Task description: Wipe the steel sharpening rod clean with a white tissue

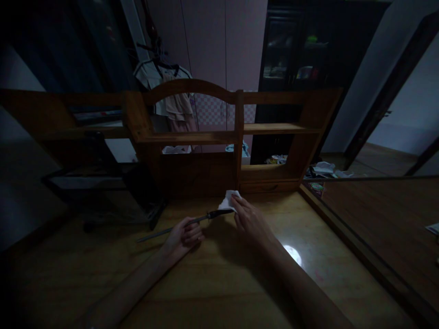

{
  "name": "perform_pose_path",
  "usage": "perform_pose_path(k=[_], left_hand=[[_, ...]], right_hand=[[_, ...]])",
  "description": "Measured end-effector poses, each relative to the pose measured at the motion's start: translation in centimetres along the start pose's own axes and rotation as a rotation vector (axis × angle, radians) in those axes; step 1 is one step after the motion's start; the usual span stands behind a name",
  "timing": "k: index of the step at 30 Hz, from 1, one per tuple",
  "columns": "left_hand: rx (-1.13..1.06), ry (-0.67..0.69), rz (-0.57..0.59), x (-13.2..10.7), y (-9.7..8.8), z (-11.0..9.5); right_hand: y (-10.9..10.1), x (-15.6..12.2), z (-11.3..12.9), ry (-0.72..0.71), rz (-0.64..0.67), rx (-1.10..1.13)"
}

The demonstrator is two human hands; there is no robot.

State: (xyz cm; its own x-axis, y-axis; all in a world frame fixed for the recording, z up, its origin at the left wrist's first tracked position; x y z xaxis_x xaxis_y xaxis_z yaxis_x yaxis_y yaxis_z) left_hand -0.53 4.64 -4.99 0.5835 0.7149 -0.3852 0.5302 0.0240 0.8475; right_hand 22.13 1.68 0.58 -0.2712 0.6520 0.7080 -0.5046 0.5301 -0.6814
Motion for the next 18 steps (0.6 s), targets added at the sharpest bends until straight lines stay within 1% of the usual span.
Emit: perform_pose_path(k=[2, 4, 5, 7, 10, 13, 15, 16, 18], left_hand=[[-0.002, -0.01, 0.026, 0.1, -0.2, 0.0], [0.006, -0.007, 0.031, 0.2, -0.3, 0.0], [0.008, -0.003, 0.036, 0.2, -0.3, 0.0], [0.017, 0.006, 0.028, 0.2, -0.2, 0.1], [0.056, 0.006, -0.034, 0.1, -0.2, 0.2], [0.07, 0.017, -0.074, 0.1, -0.4, 0.1], [0.06, 0.027, -0.09, 0.2, -0.4, 0.1], [0.054, 0.024, -0.093, 0.2, -0.4, 0.0], [0.047, 0.013, -0.081, 0.3, -0.4, 0.0]], right_hand=[[-0.5, 0.0, -1.3, 0.031, -0.055, -0.03], [-0.9, 0.0, -1.8, 0.047, -0.102, -0.036], [-1.1, 0.0, -1.7, 0.044, -0.118, -0.029], [-1.4, 0.2, -0.7, 0.026, -0.129, -0.001], [-1.3, 0.3, 2.3, -0.037, -0.071, 0.09], [-0.6, 0.2, 5.0, -0.125, 0.039, 0.176], [-0.1, 0.1, 5.6, -0.161, 0.105, 0.188], [0.2, 0.0, 5.4, -0.164, 0.121, 0.182], [0.5, -0.1, 4.4, -0.132, 0.109, 0.155]])
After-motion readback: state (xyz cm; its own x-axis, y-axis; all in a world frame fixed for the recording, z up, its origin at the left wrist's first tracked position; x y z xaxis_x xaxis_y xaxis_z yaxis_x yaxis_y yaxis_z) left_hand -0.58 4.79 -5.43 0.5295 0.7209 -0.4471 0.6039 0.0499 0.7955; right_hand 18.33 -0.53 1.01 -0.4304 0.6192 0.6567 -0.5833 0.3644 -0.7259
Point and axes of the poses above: each hand's wrist, its own x-axis towards the middle knuckle, its own y-axis out of the palm, z = x × y, the point moved 2 cm from there along x, towards the middle knuckle, and after that the axes turned 13 degrees about -z, right-handed, at the moved point
